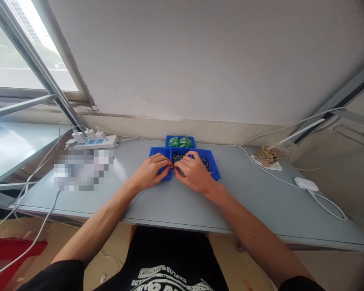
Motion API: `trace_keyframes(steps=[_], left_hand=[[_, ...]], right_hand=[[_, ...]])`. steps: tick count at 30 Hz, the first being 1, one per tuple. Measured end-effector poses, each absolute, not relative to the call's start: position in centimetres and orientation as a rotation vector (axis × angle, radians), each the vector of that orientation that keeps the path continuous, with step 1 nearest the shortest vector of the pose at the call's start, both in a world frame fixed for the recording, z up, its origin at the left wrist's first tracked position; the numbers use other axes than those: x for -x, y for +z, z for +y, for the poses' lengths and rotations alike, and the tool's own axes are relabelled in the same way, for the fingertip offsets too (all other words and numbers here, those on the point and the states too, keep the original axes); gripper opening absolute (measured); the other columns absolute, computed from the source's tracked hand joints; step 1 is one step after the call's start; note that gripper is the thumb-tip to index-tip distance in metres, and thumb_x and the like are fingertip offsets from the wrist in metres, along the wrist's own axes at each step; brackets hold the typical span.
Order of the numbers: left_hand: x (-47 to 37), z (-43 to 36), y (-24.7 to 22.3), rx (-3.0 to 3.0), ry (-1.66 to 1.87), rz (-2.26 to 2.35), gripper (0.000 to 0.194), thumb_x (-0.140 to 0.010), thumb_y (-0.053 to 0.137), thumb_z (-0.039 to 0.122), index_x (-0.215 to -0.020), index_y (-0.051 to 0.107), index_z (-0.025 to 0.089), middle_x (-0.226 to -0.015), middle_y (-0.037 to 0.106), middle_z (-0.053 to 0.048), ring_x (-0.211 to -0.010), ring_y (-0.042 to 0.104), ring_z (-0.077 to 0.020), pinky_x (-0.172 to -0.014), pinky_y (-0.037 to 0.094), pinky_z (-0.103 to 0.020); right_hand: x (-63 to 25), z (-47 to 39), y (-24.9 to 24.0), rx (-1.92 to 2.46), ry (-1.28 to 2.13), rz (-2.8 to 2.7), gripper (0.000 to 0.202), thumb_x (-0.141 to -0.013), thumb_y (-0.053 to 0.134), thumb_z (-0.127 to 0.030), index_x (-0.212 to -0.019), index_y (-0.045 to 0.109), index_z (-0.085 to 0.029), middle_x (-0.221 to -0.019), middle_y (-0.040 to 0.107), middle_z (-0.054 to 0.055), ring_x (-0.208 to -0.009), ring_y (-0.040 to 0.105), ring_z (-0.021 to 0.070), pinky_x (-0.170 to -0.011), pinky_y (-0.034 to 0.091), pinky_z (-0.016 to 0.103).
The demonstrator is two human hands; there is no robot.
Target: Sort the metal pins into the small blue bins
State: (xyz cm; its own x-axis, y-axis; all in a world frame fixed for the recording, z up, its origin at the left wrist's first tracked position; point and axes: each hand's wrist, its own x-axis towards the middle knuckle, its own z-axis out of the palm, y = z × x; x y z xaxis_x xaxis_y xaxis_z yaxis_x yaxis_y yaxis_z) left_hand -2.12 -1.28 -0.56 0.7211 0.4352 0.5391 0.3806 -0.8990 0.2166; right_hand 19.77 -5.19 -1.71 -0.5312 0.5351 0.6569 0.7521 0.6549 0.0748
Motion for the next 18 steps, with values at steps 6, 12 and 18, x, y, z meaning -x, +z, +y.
trace_keyframes(steps=[6,12,18], left_hand=[[2.18,-1.36,-0.43,-2.834,0.891,0.655,0.025,-0.101,0.049,0.021,-0.109,0.073,0.02,-0.107,0.074,-0.008,-0.102,0.065,-0.0222,-0.094,0.055,-0.04],[2.18,-1.35,-0.43,-2.836,0.891,0.67,0.021,-0.102,0.051,0.023,-0.106,0.071,0.02,-0.106,0.074,-0.007,-0.102,0.065,-0.0226,-0.094,0.054,-0.039],[2.24,-1.29,-0.55,-2.849,0.907,0.708,0.022,-0.102,0.05,0.023,-0.105,0.071,0.02,-0.105,0.074,-0.007,-0.099,0.066,-0.0219,-0.092,0.053,-0.037]], right_hand=[[-19.86,-5.2,-1.7,0.992,-0.452,-2.261,0.022,-0.101,0.049,-0.014,-0.088,0.066,-0.02,-0.079,0.071,0.002,-0.081,0.058,0.0188,-0.099,0.037,0.039],[-19.9,-5.41,-1.34,0.97,-0.439,-2.272,0.023,-0.105,0.048,-0.019,-0.093,0.068,-0.02,-0.088,0.072,0.004,-0.088,0.058,0.019,-0.099,0.037,0.039],[-19.87,-5.59,-1.17,0.951,-0.434,-2.278,0.021,-0.105,0.048,-0.015,-0.1,0.068,-0.019,-0.095,0.071,0.004,-0.092,0.057,0.019,-0.096,0.038,0.038]])
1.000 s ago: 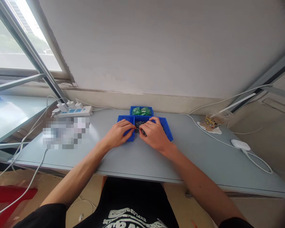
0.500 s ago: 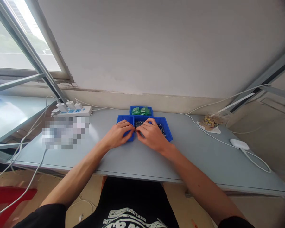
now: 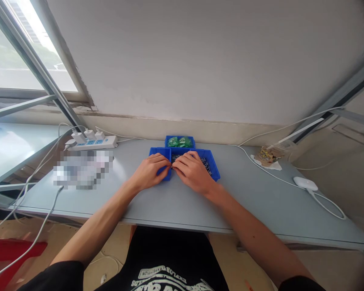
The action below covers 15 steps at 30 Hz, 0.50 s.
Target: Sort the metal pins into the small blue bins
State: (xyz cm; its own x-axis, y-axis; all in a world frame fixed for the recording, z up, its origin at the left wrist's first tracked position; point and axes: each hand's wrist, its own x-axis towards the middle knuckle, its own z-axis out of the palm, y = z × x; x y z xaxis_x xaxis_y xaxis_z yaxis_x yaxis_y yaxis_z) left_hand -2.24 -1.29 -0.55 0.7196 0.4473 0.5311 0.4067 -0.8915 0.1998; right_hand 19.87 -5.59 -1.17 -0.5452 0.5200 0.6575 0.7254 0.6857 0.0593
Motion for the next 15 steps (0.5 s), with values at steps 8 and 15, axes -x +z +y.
trace_keyframes(steps=[8,15], left_hand=[[2.2,-1.24,-0.7,-2.815,1.063,0.8,0.02,-0.103,0.053,0.026,-0.103,0.072,0.02,-0.103,0.076,-0.005,-0.094,0.067,-0.0196,-0.089,0.051,-0.036],[2.16,-1.34,-0.67,-2.814,1.128,0.741,0.018,-0.101,0.055,0.024,-0.101,0.072,0.02,-0.102,0.077,-0.005,-0.093,0.068,-0.0188,-0.087,0.051,-0.035]], right_hand=[[-20.05,-5.47,-1.09,1.012,-0.47,-2.236,0.018,-0.107,0.049,-0.021,-0.102,0.066,-0.019,-0.096,0.071,0.005,-0.091,0.057,0.0202,-0.095,0.036,0.038],[-19.76,-5.17,-1.53,1.053,-0.439,-2.163,0.027,-0.109,0.047,-0.028,-0.092,0.065,-0.019,-0.087,0.072,0.004,-0.082,0.057,0.0188,-0.091,0.035,0.037]])
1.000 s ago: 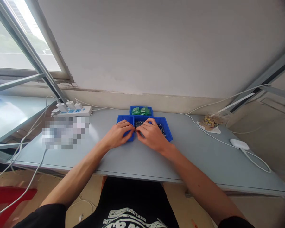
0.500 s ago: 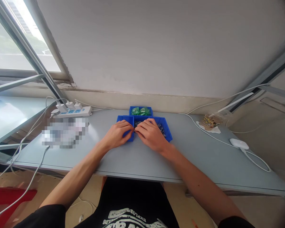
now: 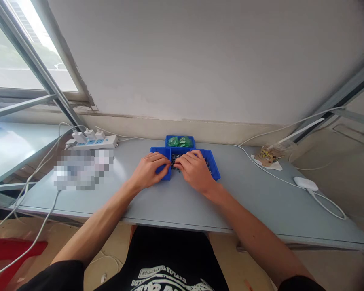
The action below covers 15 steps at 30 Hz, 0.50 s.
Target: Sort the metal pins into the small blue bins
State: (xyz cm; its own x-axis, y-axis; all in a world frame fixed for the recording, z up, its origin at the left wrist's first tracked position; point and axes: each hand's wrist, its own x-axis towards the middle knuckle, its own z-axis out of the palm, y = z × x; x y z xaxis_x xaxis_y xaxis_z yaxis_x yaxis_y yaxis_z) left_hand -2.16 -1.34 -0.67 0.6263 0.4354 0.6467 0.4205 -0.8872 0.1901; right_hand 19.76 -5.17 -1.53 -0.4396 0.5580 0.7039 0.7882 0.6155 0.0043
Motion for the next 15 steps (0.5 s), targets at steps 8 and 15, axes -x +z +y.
trace_keyframes(steps=[8,15], left_hand=[[2.21,-1.54,-0.51,-2.8,1.113,0.765,0.017,-0.101,0.054,0.024,-0.099,0.071,0.02,-0.099,0.076,-0.005,-0.09,0.067,-0.0189,-0.086,0.051,-0.036],[2.21,-1.44,-0.58,-2.779,1.103,0.717,0.018,-0.101,0.054,0.024,-0.1,0.071,0.02,-0.1,0.075,-0.005,-0.09,0.066,-0.019,-0.086,0.052,-0.035]], right_hand=[[-19.88,-5.32,-1.32,0.995,-0.384,-2.198,0.018,-0.108,0.05,-0.03,-0.106,0.063,-0.018,-0.093,0.073,0.005,-0.086,0.06,0.0198,-0.093,0.036,0.037],[-19.95,-5.02,-1.77,1.037,-0.414,-2.212,0.025,-0.11,0.045,-0.027,-0.095,0.062,-0.018,-0.087,0.072,0.004,-0.082,0.058,0.0191,-0.092,0.036,0.037]])
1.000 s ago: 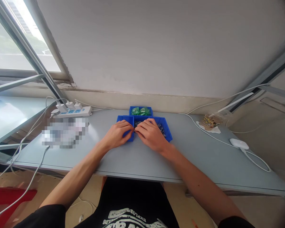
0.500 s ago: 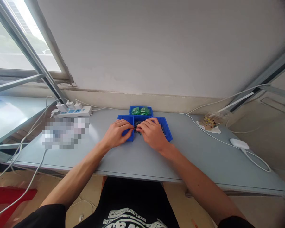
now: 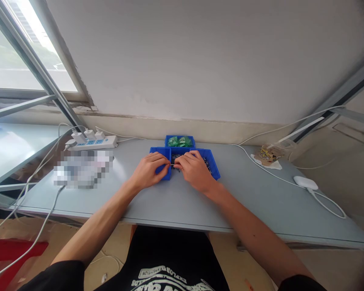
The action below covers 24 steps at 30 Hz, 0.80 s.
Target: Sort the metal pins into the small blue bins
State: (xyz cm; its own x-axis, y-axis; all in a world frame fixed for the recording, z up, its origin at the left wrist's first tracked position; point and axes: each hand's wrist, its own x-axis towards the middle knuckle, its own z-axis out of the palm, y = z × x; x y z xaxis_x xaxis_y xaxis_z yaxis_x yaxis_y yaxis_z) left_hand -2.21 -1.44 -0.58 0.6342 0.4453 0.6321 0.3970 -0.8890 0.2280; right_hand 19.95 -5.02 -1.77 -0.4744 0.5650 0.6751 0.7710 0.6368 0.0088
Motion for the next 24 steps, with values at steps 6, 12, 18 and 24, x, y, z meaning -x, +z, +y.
trace_keyframes(steps=[6,12,18,24], left_hand=[[2.19,-1.47,-0.59,-2.78,1.1,0.711,0.017,-0.101,0.054,0.024,-0.1,0.071,0.02,-0.1,0.075,-0.006,-0.09,0.065,-0.0192,-0.087,0.053,-0.036],[2.18,-1.47,-0.61,-2.781,1.099,0.664,0.017,-0.101,0.054,0.022,-0.101,0.071,0.02,-0.1,0.075,-0.006,-0.091,0.066,-0.0193,-0.086,0.053,-0.036],[2.23,-1.44,-0.61,-2.779,1.086,0.661,0.016,-0.1,0.055,0.022,-0.101,0.071,0.02,-0.1,0.075,-0.006,-0.09,0.065,-0.0193,-0.086,0.053,-0.036],[2.19,-1.39,-0.62,-2.775,1.09,0.612,0.017,-0.1,0.054,0.021,-0.099,0.071,0.02,-0.098,0.074,-0.006,-0.09,0.066,-0.0194,-0.085,0.053,-0.036]], right_hand=[[-19.98,-5.25,-1.48,1.024,-0.372,-2.237,0.02,-0.108,0.051,-0.032,-0.1,0.065,-0.019,-0.09,0.074,0.005,-0.084,0.06,0.0195,-0.095,0.035,0.038],[-19.86,-5.24,-1.49,1.067,-0.377,-2.241,0.031,-0.11,0.047,-0.032,-0.087,0.064,-0.019,-0.079,0.071,0.003,-0.078,0.059,0.0187,-0.094,0.035,0.038],[-19.73,-5.37,-1.48,0.994,-0.323,-2.271,0.022,-0.109,0.049,-0.033,-0.104,0.064,-0.018,-0.09,0.074,0.005,-0.083,0.061,0.0195,-0.094,0.037,0.038],[-19.71,-5.12,-1.91,1.031,-0.346,-2.257,0.027,-0.11,0.045,-0.031,-0.092,0.062,-0.019,-0.085,0.073,0.004,-0.081,0.061,0.0193,-0.091,0.037,0.037]])
